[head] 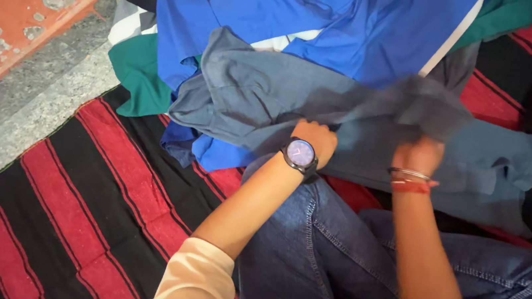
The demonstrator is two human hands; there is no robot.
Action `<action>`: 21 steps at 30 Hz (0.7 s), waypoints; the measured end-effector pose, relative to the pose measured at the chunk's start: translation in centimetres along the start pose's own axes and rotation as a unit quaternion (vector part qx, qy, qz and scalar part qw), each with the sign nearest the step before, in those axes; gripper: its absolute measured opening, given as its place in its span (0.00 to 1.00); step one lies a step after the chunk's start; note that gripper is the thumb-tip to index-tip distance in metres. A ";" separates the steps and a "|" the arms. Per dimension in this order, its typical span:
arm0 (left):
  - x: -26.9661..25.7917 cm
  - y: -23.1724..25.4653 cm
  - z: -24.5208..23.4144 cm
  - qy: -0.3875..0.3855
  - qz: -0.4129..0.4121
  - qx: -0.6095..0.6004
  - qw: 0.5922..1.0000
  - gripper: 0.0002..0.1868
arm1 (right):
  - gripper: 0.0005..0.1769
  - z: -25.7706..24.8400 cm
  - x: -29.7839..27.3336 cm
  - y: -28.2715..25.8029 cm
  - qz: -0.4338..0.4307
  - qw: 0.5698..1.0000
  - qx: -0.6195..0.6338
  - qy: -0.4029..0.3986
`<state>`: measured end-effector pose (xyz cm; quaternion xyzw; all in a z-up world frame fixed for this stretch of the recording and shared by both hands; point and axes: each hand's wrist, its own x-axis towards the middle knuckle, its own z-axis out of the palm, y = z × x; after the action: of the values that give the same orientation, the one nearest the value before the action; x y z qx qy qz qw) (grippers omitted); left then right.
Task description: The person picks up a garment from a pile, lays it flat on the floor, and folds it several times before placing it into an open suitcase.
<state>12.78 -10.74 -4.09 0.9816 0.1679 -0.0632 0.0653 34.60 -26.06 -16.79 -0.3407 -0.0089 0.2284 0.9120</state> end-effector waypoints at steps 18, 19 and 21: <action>0.2 -12.9 0.6 -0.026 -0.290 -0.031 0.956 0.17 | 0.35 -3.9 2.4 -13.4 0.173 0.908 -0.341 0.173; 0.3 -13.8 1.1 -0.029 -0.303 -0.037 0.952 0.18 | 0.32 -3.8 2.8 -14.5 0.195 0.921 -0.313 0.121; 0.2 -14.8 2.2 -0.011 -0.350 -0.023 0.937 0.15 | 0.21 -4.1 3.5 -17.2 0.131 0.916 -0.377 0.037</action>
<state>7.75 2.88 -7.89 0.8584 0.5011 -0.0891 0.0638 45.48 -38.58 -9.64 -0.6660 -0.0156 0.3128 0.6771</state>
